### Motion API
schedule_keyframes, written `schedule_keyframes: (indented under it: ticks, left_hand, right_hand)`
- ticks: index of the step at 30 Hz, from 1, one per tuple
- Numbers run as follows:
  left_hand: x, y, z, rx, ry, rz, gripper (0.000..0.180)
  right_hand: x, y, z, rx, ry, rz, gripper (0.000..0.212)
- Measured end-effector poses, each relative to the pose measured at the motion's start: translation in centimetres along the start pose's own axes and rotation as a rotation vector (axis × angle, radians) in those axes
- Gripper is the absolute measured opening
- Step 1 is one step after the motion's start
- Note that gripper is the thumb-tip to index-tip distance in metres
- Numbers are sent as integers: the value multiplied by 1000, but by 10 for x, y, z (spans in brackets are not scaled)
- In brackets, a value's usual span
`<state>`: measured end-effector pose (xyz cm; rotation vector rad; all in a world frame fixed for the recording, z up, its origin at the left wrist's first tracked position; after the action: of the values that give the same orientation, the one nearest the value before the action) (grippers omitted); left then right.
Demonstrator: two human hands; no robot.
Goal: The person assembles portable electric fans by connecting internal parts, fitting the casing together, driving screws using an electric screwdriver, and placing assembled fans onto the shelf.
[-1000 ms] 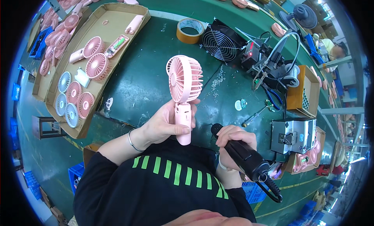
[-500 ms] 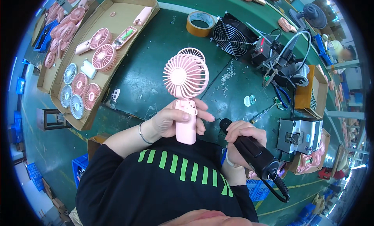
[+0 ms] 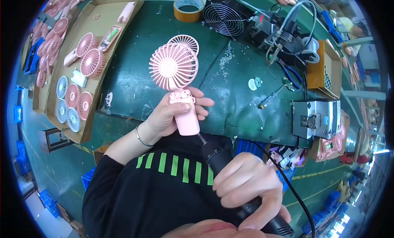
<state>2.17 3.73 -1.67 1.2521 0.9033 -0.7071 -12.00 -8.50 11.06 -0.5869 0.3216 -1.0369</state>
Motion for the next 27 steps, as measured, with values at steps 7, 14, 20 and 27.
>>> schedule_keyframes:
  ticks: [7,14,20,27]
  left_hand:
    - [-12,-5,3,5,121,244,39]
    - [-3,-5,-1,16,9,124,54]
    - [13,-11,-8,-16,-75,-118,45]
    - [15,-8,-7,7,-184,-517,37]
  right_hand:
    - [-5,2,4,22,8,-3,52]
    - [-9,2,2,-6,41,-4,52]
    - [-5,0,-6,144,153,-156,68]
    - [12,5,-51,-268,898,-656,37]
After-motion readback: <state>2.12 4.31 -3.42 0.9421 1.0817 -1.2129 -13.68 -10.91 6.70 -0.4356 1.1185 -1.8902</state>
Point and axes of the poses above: each hand's wrist, its own z-axis towards the middle knuckle, its own x-axis out of the back of the hand, y = z × x, the point moved 1 cm from there along z, towards the middle knuckle, and after that the axes turned 9 degrees about -y, right-handed, at the moved point
